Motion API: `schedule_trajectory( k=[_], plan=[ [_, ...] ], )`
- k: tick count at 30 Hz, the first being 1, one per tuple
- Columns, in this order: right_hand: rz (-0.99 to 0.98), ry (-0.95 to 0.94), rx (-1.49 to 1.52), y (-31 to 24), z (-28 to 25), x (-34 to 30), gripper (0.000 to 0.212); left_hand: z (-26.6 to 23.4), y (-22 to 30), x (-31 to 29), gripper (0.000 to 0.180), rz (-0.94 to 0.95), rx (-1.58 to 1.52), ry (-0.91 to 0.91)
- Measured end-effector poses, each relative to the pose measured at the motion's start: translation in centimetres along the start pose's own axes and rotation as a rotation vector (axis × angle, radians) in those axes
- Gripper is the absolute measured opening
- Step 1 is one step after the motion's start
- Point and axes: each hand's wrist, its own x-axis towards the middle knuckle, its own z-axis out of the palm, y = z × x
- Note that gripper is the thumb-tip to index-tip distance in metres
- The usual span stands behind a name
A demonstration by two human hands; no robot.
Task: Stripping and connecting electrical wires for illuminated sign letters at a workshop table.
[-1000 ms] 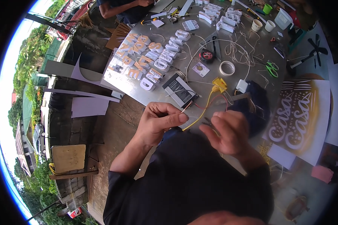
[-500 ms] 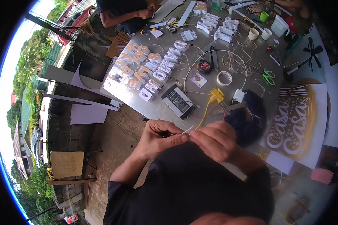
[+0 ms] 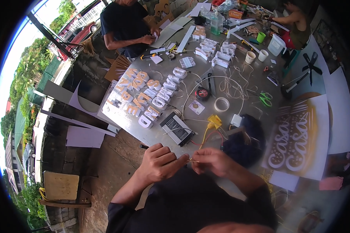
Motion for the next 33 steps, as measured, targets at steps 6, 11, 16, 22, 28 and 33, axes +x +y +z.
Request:
schedule_trajectory(
  k=[6, 11, 16, 22, 28, 33],
  plan=[
    [-0.874, 0.488, -1.161, 0.4, 1.7, -0.8, 0.03, 0.8, 1.1, -1.3, 0.01, -0.655, -0.61, -0.029],
    [-1.379, 0.481, -1.783, -0.5, 2.2, -1.4, 0.035, 1.3, 0.9, -1.7, 0.011, -1.128, -1.294, -0.087],
    [-1.371, 0.39, -1.868, -0.8, 2.3, -1.6, 0.029, 1.7, 1.2, -1.7, 0.011, -1.165, -1.397, -0.129],
    [-1.42, 0.363, -1.877, -0.8, 1.9, -1.3, 0.02, 2.0, 1.3, -1.9, 0.011, -1.14, -1.352, -0.148],
    [-1.142, 0.428, -1.323, 0.5, 1.6, -0.6, 0.014, 1.7, 1.0, -0.9, 0.013, -0.599, -0.687, -0.053],
    [-0.304, 0.304, -0.312, 0.7, 1.3, -0.9, 0.012, 1.7, 0.9, -0.6, 0.024, -0.07, -0.116, 0.051]
  ],
)
